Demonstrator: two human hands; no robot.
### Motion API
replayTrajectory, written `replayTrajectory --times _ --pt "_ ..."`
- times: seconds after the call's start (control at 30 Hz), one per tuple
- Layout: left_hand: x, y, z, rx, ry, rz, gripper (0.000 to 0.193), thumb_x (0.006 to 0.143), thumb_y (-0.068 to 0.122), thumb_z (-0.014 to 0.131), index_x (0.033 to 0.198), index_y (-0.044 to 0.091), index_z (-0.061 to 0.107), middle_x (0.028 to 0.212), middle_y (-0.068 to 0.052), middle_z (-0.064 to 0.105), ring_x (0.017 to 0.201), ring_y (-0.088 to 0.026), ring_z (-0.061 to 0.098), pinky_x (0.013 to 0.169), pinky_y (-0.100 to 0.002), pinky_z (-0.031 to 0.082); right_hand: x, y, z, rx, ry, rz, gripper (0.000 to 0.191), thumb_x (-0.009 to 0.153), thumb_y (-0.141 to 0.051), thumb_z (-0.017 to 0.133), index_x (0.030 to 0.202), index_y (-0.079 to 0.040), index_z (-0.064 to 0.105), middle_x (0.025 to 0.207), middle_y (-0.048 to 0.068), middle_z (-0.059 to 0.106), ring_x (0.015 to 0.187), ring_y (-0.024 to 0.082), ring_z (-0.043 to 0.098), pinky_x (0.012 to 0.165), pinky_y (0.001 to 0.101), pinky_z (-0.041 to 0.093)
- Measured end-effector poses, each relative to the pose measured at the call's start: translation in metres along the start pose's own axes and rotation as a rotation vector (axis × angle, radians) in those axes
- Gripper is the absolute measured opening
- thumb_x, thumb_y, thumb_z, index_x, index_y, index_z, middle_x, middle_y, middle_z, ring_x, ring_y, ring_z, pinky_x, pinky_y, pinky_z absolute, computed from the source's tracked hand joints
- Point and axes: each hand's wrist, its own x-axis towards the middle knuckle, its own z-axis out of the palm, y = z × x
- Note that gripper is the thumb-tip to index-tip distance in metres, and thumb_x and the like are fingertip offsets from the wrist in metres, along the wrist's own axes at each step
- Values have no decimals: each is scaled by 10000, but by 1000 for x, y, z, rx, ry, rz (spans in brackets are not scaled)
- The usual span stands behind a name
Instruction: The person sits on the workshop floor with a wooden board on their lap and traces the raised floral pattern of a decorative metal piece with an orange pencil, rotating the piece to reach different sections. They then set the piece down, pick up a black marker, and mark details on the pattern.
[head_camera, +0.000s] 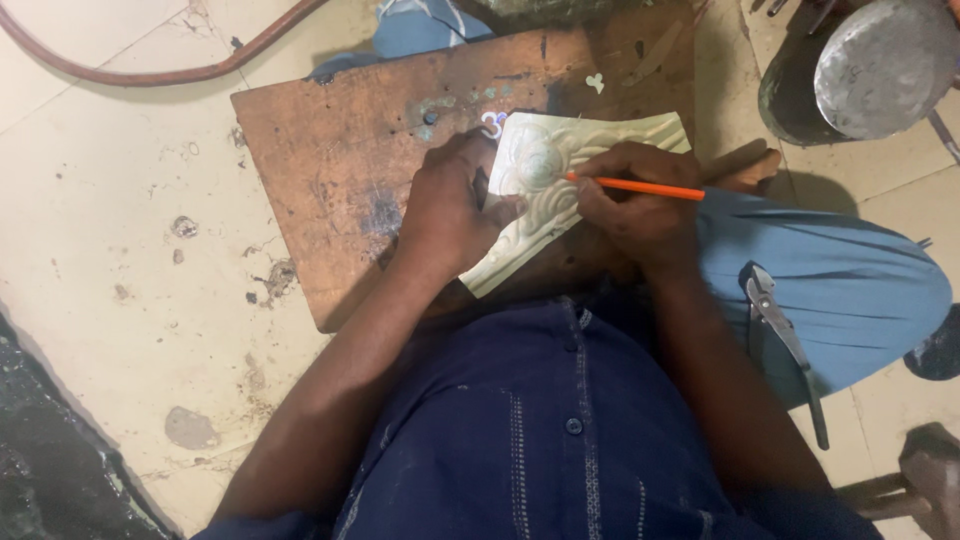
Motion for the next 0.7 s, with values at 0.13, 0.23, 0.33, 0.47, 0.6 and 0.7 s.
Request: replayTrajectory --times 0.13,0.23,0.33,0.47,0.6,0.7 --pt "-2 0 0 0 63 81 409 696 158 905 980 35 637 935 -133 642 785 -320 604 728 -451 486 0 -3 2 -34 34 26 99 888 -94 748 947 -14 750 873 63 750 786 121 701 745 261 557" --pt "-2 0 0 -11 28 38 392 710 162 896 983 42 642 930 -127 636 756 -305 607 719 -444 489 0 -4 2 -42 51 -20 107 920 -97 752 991 -16 759 933 67 762 850 117 729 795 260 577" --pt "-1 0 0 20 30 26 392 709 165 901 963 35 633 894 -127 625 755 -304 598 708 -448 483 0 -4 2 -16 44 12 106 921 -106 756 971 -13 752 906 63 760 807 110 715 763 255 570" --pt "-1 1 0 -9 14 1 384 719 170 895 956 37 625 904 -118 624 731 -286 601 704 -438 486 -1 -3 3 -12 42 54 103 899 -99 748 949 -9 748 877 60 758 783 115 705 744 253 567" --pt "-2 1 0 -3 15 6 400 715 166 893 1004 43 644 916 -121 632 744 -298 595 720 -443 483 -1 0 0 -2 7 22 97 879 -91 754 928 -9 740 874 56 751 781 107 702 738 250 561" --pt "-3 1 0 -2 42 52 400 724 175 894 1010 43 647 960 -124 642 790 -300 606 744 -443 494 0 1 1 -3 0 5 102 878 -90 757 934 -8 738 885 58 750 796 106 705 755 253 565"
